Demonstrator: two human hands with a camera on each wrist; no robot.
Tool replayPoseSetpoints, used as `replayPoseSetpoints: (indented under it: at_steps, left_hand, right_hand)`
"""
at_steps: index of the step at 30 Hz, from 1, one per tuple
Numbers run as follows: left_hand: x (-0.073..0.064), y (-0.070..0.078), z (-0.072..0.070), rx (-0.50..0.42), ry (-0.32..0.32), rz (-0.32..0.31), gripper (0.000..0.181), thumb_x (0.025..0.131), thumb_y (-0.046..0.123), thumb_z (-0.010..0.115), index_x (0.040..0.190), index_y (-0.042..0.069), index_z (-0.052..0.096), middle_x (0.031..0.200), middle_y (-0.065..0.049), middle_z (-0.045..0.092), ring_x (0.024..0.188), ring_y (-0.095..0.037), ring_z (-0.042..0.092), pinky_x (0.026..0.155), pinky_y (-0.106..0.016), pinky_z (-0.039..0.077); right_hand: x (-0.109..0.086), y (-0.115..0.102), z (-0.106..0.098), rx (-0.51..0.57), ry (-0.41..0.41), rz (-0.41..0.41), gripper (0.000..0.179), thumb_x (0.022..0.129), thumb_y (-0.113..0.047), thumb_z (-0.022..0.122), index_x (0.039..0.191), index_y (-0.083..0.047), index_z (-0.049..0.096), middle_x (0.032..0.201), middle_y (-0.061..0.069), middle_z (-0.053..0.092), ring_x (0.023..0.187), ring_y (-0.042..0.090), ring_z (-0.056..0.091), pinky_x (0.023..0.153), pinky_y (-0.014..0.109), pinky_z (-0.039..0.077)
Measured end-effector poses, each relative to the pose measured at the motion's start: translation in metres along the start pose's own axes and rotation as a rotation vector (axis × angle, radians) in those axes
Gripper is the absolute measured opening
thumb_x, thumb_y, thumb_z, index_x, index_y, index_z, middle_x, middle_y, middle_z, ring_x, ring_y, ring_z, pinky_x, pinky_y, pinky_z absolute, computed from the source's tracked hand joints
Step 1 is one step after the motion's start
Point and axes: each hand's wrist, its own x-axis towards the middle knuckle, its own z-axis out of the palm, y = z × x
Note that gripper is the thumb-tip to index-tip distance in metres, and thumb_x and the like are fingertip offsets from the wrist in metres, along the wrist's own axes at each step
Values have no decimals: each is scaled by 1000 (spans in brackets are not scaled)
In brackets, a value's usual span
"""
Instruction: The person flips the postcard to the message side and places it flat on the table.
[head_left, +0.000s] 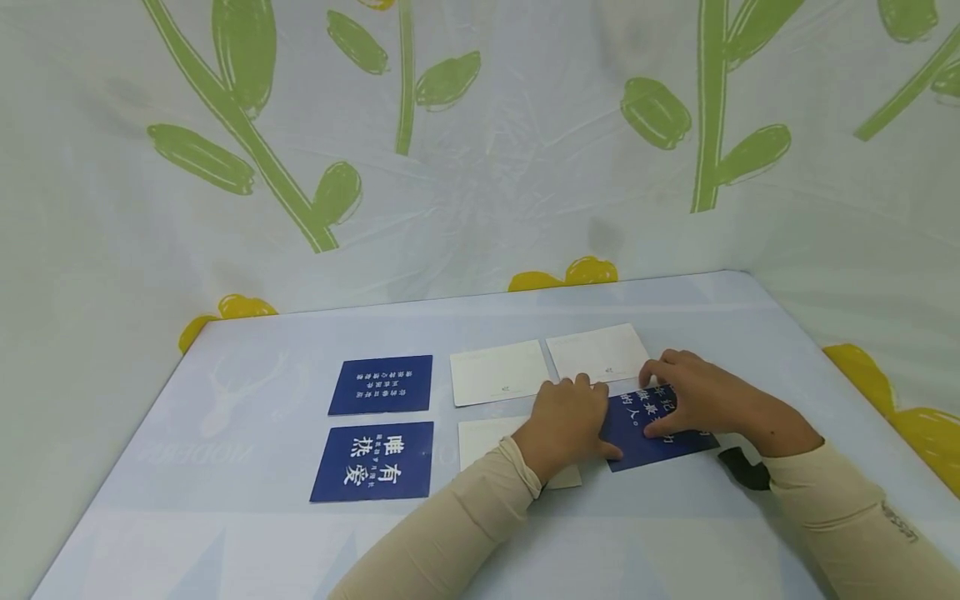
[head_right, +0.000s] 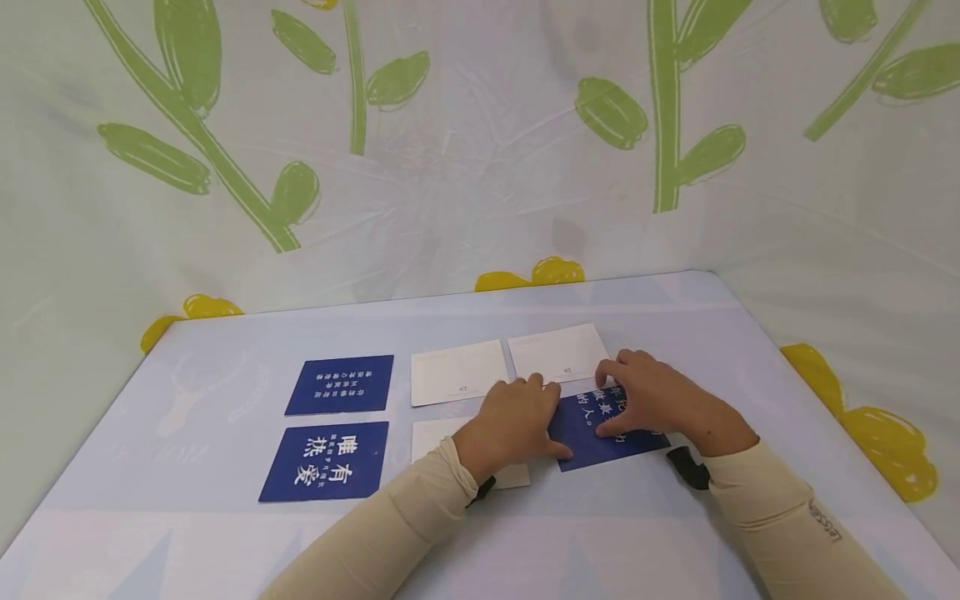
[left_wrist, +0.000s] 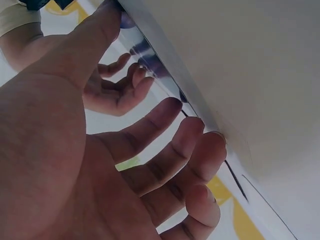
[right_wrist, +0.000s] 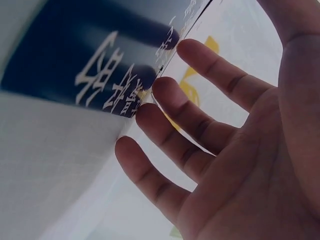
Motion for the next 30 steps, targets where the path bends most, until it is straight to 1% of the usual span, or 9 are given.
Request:
replayPoseSetpoints:
  at_steps: [4, 10, 15, 23, 30]
  left_hand:
    - [-2, -1, -2, -6, -5, -15, 85, 73, 76, 71, 134, 18, 60, 107, 1, 67, 87, -13, 62, 73, -30, 53]
    - [-2, -2, -2, -15, -23, -45, 90, 71, 77, 71, 136, 17, 58, 109, 1, 66, 93, -14, 63, 76, -31, 54]
    - [0, -3, 0, -28, -28, -52, 93, 70, 78, 71, 138, 17, 56, 110, 0, 65, 92, -15, 63, 76, -31, 55]
    - [3, -5, 4, -64, -40, -55, 94, 70, 78, 72, 137, 15, 53, 109, -1, 63, 91, -14, 62, 75, -31, 54]
    - [3, -5, 5, -54, -25, -58, 98, 68, 79, 71, 140, 16, 49, 114, -2, 61, 93, -14, 62, 75, -31, 55]
  right_hand:
    - [0, 2, -2, 8, -16, 7, 61, 65, -52, 89, 110, -18, 65, 103, 4, 60, 95, 23, 54, 81, 45, 54]
    - [-1, 5, -5, 23, -40, 31, 59, 65, -49, 90, 110, -19, 65, 105, 5, 60, 98, 24, 54, 83, 47, 55]
    - [0, 5, -4, 41, -51, 33, 61, 64, -49, 91, 109, -17, 64, 104, 5, 60, 97, 25, 53, 83, 48, 55]
    - [2, 6, -4, 72, -60, 33, 63, 64, -47, 92, 109, -15, 63, 100, 4, 58, 95, 23, 52, 81, 42, 53]
    - [1, 5, -5, 64, -53, 32, 65, 63, -49, 91, 111, -15, 63, 103, 8, 55, 96, 25, 51, 80, 43, 54]
